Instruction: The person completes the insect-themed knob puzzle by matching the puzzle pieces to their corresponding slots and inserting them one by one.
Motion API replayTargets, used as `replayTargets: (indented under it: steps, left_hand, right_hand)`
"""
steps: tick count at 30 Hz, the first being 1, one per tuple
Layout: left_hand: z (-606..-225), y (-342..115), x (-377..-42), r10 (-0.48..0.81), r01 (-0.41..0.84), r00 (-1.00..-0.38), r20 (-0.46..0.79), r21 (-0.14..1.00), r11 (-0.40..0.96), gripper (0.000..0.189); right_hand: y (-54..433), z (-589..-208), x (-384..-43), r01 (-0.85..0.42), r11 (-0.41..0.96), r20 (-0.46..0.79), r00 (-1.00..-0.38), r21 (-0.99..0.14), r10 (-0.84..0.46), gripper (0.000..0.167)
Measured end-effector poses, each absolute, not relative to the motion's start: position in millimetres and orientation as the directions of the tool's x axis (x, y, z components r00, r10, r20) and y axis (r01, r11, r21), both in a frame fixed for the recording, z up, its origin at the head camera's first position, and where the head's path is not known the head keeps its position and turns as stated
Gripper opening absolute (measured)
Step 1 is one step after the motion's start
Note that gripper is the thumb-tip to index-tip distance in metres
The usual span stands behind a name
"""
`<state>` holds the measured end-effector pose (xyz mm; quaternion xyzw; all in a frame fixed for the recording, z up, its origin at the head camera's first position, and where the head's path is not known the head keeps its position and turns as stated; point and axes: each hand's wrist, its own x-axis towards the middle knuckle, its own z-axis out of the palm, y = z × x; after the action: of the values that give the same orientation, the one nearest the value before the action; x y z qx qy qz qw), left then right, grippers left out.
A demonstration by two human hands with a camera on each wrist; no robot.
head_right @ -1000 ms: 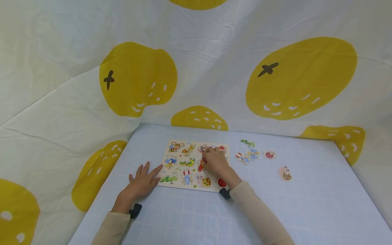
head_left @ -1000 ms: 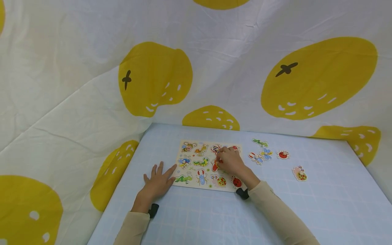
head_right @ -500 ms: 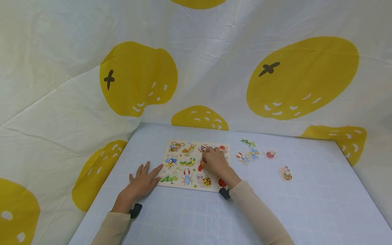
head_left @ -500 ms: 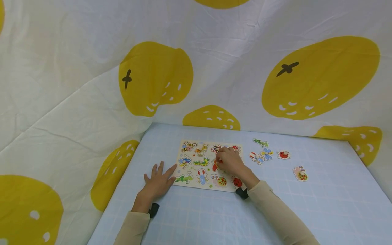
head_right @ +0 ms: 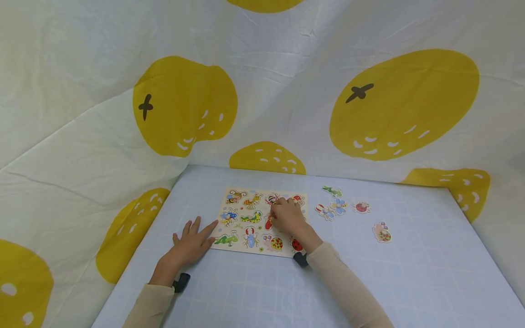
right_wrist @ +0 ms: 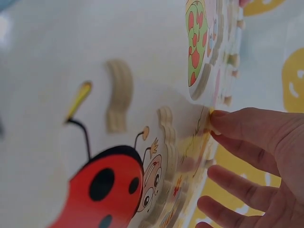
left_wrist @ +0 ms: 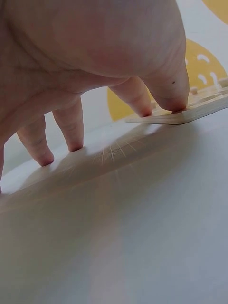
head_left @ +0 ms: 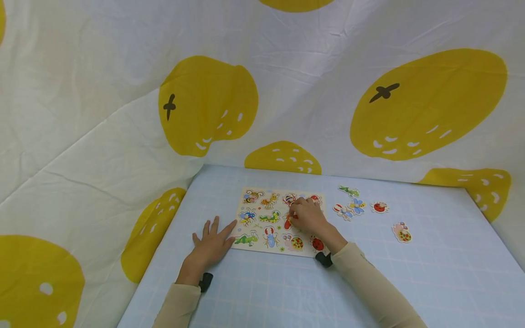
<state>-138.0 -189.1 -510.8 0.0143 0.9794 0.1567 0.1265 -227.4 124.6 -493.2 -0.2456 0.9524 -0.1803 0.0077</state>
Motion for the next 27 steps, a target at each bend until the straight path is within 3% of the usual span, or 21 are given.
replayTargets:
  steps: [18, 27]
  left_hand:
    - [-511.3, -188.8, -138.7, 0.064, -0.017, -0.966, -0.252, 0.308, 0.951, 0.056]
    - [-510.9, -189.0, -137.6, 0.066, -0.012, -0.967, -0.246, 0.306, 0.952, 0.056]
  right_hand:
    - [135.6, -485.5, -223.9, -0.415, 0.819, 0.08, -0.904, -0.397, -0.419, 0.014]
    - [150.7, -475.3, -214.5, -0.393, 0.814, 0.131, -0.918, -0.428, -0.375, 0.009]
